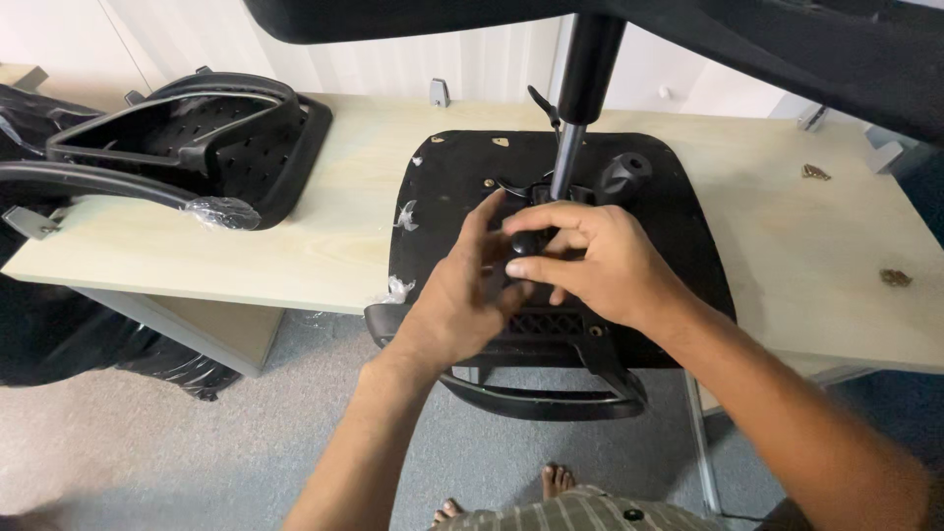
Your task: The person assembles a chair by attaching a black plastic frame to the underside of the seat using a screwdriver and screws. They align the frame, insert screws, and tighten them to secure the components together.
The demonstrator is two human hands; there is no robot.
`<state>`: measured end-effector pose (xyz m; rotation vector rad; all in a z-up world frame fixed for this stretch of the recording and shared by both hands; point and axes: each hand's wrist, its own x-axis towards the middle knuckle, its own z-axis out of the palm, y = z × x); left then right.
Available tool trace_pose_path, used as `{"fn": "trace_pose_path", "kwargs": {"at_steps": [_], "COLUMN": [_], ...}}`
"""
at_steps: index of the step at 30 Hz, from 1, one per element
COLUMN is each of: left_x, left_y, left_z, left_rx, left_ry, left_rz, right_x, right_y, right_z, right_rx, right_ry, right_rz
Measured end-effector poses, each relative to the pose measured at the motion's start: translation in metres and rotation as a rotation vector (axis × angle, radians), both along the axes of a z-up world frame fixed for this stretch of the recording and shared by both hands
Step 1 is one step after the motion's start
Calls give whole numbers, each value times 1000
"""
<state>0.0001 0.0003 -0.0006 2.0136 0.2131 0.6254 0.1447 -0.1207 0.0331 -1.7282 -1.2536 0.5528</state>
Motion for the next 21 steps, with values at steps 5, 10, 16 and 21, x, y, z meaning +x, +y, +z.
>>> {"fn": "trace_pose_path", "kwargs": {"at_steps": [5, 10, 16, 21], "left_x": [10, 1, 3, 7], "left_y": [-6, 1, -2, -5], "left_z": [2, -1, 0, 1], "left_rx": [-20, -178, 0, -2], "left_ry": [151, 65, 32, 159], "left_rz": [231, 69, 68, 236], "right_x": [-2, -2, -3, -11], "right_y": [13, 7, 13, 14], "right_z": [-1, 2, 4, 0], "right_rx": [36, 178, -144, 13], "right_ry": [-330, -210, -200, -263], "right_rz": [-76, 102, -132, -132]}}
